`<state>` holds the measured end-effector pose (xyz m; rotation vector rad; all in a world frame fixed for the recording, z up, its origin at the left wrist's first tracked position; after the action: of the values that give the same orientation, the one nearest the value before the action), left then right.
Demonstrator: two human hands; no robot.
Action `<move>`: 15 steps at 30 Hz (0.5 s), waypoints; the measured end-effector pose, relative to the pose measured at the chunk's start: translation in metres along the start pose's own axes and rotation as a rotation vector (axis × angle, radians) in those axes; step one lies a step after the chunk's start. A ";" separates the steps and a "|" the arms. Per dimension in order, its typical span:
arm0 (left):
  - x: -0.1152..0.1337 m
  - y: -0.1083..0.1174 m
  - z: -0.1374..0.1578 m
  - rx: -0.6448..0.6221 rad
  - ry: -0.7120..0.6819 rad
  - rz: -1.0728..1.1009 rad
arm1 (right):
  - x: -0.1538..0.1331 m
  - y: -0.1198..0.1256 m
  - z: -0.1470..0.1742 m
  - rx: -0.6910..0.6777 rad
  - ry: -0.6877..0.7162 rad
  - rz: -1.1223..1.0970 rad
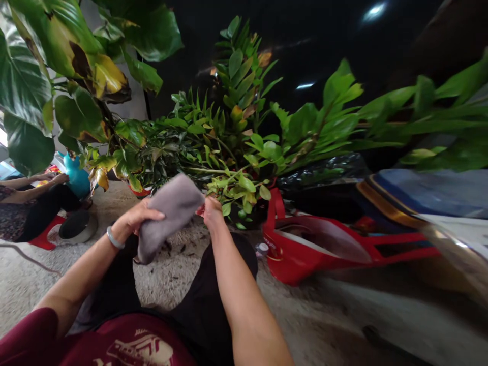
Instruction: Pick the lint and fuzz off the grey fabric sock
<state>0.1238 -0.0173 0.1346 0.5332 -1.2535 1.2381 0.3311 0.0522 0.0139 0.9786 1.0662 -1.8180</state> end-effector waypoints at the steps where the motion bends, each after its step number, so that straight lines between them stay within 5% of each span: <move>1: 0.027 0.004 -0.006 0.048 -0.109 0.044 | 0.001 -0.001 0.002 0.000 -0.016 -0.004; 3: 0.069 0.015 -0.019 0.160 -0.307 0.136 | 0.003 -0.001 0.006 0.004 -0.059 -0.012; 5: 0.076 0.024 -0.029 0.244 -0.402 0.189 | 0.003 -0.001 0.009 0.008 -0.083 -0.019; 7: 0.046 0.028 -0.035 0.279 -0.334 0.149 | 0.003 0.000 0.010 0.019 -0.097 -0.024; 12: -0.078 0.030 -0.005 0.161 0.153 -0.081 | 0.006 0.002 0.008 0.038 -0.119 -0.011; 15: -0.064 0.026 0.011 0.068 0.145 -0.007 | 0.007 -0.002 0.008 0.021 -0.118 -0.006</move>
<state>0.1058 -0.0440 0.0725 0.4872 -1.0899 1.2941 0.3253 0.0434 0.0113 0.8697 0.9799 -1.8709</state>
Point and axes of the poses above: each hand's wrist, its own z-axis away from the middle knuckle, its own y-axis out of the back of the hand, x = y × z, the point moved 10 cm from there along -z, towards the middle knuckle, and after that the axes turned 10 degrees about z, right-handed, at the moved point
